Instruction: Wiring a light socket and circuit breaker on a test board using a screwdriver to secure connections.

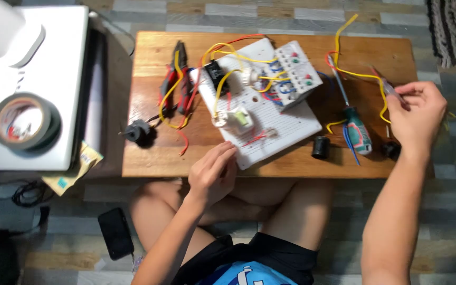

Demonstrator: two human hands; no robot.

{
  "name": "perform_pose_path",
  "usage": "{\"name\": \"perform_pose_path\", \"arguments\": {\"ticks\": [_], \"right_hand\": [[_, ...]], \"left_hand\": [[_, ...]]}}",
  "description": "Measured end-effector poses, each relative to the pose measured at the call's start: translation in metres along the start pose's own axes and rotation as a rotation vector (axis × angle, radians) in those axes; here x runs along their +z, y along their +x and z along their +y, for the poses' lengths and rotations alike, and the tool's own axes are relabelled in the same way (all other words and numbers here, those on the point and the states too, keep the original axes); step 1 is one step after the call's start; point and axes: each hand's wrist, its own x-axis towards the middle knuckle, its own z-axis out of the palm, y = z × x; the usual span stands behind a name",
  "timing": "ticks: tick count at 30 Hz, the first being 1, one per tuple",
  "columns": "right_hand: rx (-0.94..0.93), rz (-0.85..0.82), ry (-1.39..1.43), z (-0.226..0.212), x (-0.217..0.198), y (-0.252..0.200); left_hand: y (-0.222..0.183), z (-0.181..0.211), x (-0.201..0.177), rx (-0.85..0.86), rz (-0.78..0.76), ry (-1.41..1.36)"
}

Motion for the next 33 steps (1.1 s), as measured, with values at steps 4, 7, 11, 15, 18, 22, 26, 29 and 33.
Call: {"name": "perform_pose_path", "arguments": {"ticks": [4,7,11,15,18,22,26,29,33], "right_hand": [[0.045,-0.053,-0.223,-0.016,0.002,0.005],[0.046,-0.081,-0.343,-0.016,0.004,0.011],[0.139,-0.110,-0.521,-0.006,0.005,0.016],[0.238,-0.132,-0.599,0.004,0.004,0.021],[0.230,-0.140,-0.551,0.033,0.000,0.024],[0.229,-0.132,-0.613,0.064,0.001,0.029],[0.209,-0.208,-0.630,0.053,0.000,0.040],[0.226,-0.262,-0.627,0.036,0.002,0.046],[0.345,-0.395,-0.403,-0.006,0.003,0.053]], "left_hand": [[-0.006,-0.006,-0.002,0.028,0.041,0.005],[-0.008,-0.009,-0.006,0.039,0.031,0.006],[-0.008,-0.009,-0.008,0.044,0.017,-0.011],[-0.008,-0.011,-0.009,0.059,-0.003,-0.018],[-0.009,-0.009,-0.009,0.024,0.002,-0.033],[-0.011,-0.009,-0.008,0.009,-0.029,-0.036],[-0.009,-0.006,-0.007,-0.017,-0.033,-0.066],[-0.011,-0.003,-0.007,-0.035,-0.019,-0.070],[-0.012,0.001,-0.007,-0.061,-0.017,-0.113]]}}
